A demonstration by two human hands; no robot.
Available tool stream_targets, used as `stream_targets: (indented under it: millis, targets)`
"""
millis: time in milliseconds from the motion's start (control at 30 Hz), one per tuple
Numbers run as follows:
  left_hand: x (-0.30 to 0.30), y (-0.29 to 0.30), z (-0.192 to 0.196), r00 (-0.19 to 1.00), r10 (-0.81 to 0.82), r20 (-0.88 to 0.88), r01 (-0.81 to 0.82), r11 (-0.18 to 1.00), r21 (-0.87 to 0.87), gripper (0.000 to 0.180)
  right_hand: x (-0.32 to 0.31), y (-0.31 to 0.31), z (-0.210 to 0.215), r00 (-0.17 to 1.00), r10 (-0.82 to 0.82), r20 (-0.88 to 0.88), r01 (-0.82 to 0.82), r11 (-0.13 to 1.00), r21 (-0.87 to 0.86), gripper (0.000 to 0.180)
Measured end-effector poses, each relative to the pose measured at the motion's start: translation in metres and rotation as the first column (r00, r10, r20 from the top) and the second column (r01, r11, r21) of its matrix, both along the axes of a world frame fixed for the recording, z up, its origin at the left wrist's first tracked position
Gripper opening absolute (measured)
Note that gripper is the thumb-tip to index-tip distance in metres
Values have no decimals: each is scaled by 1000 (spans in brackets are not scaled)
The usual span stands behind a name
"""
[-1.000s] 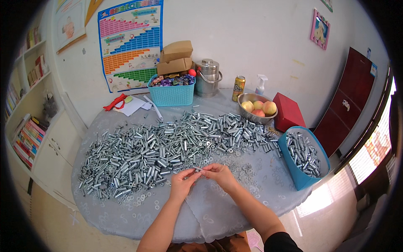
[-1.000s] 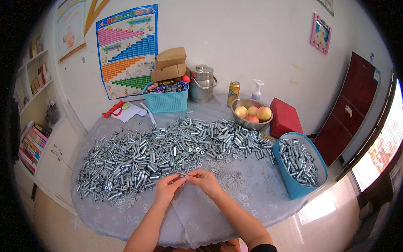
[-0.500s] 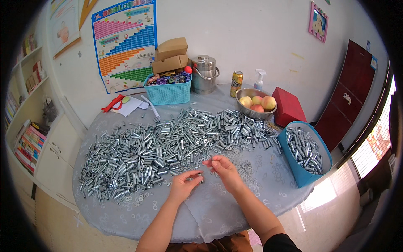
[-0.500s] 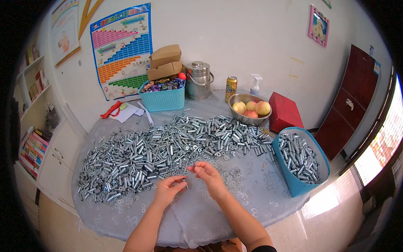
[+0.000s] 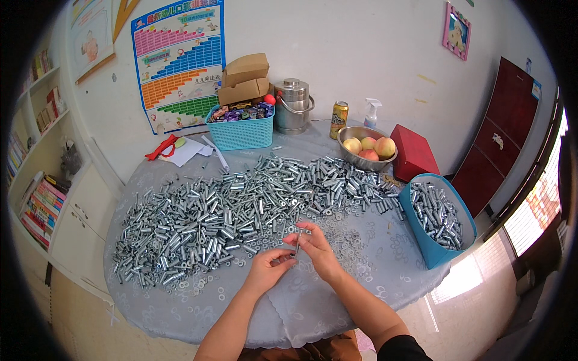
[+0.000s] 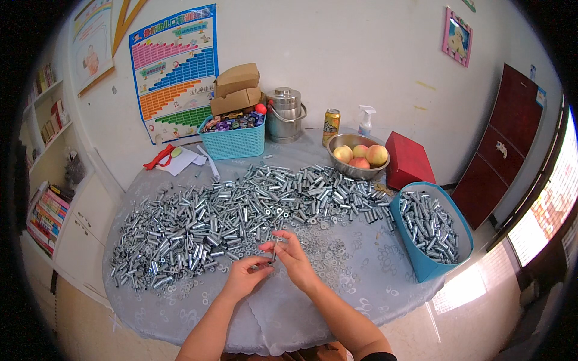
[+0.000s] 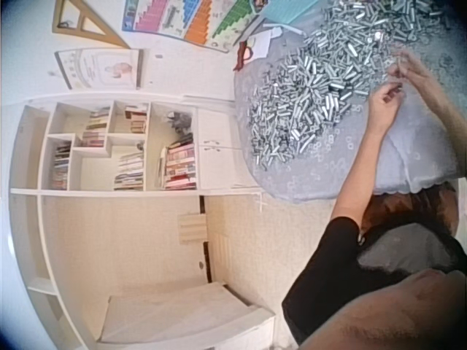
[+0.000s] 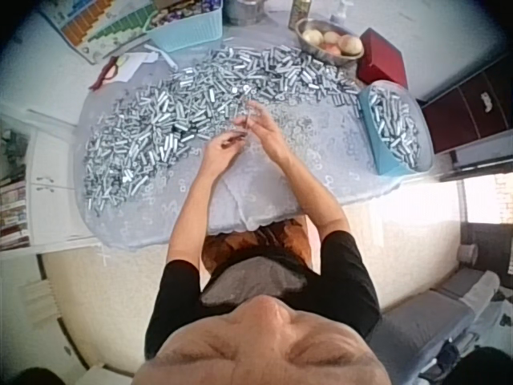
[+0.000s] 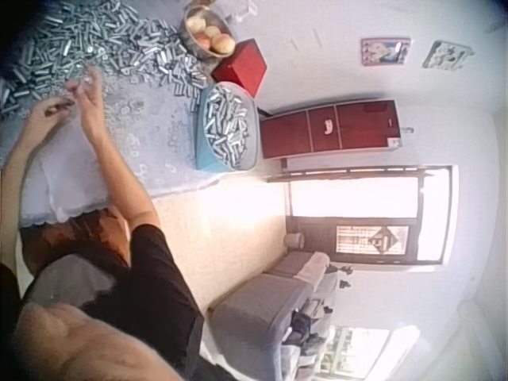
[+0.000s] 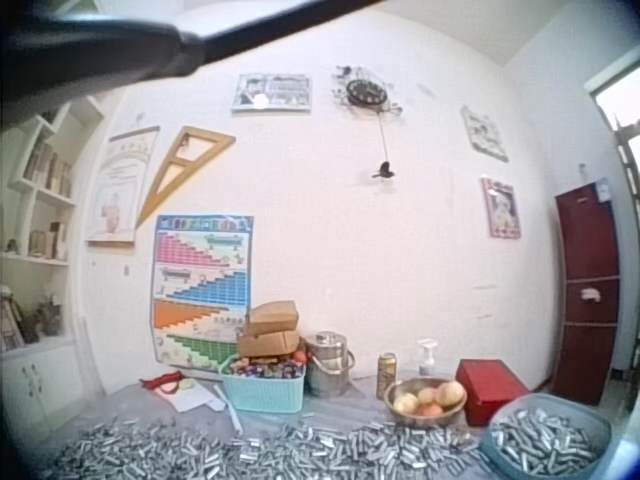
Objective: The person sits at a table covered with a large pile of metal bolts and washers. They repeatedly pick up a bolt and a washer, slide the washer onto the bolt, and place the assembled fastener into a blue plastic bin on the right. The task is performed by hand without tools.
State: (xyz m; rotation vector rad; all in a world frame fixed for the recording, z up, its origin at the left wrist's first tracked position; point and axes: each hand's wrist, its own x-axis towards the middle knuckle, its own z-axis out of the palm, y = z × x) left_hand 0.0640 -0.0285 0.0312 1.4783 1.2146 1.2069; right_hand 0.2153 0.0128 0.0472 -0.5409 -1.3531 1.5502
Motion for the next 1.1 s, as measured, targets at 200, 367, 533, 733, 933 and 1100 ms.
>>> stream_targets:
  millis: [200, 367, 533, 733, 933, 1100]
  targets:
    - [-2, 1, -8, 999, 2, 40, 0, 999, -50, 23, -4, -4, -7, 997, 19, 70, -19, 1000, -5, 26]
    - [-1, 3, -6, 979, 11, 204, 0, 999, -51, 24, -1, 0, -11, 941, -120, 315, 46, 971, 234, 19]
    - [-2, 3, 0, 958, 102, 267, -94, 995, -45, 25, 18, 12, 11, 877, -407, 255, 359, 908, 215, 18]
    - [-9, 9, -7, 945, 164, 283, -161, 986, -35, 22, 52, 26, 3, 547, -460, 700, 314, 887, 338, 16]
    - [-10, 9, -2, 926, 187, 328, -176, 982, -63, 20, 47, 28, -16, 470, -583, 662, 65, 772, 633, 15]
    - [-13, 10, -5, 900, 212, 380, -187, 977, -102, 20, 45, 28, -17, 506, -514, 693, 141, 841, 522, 17]
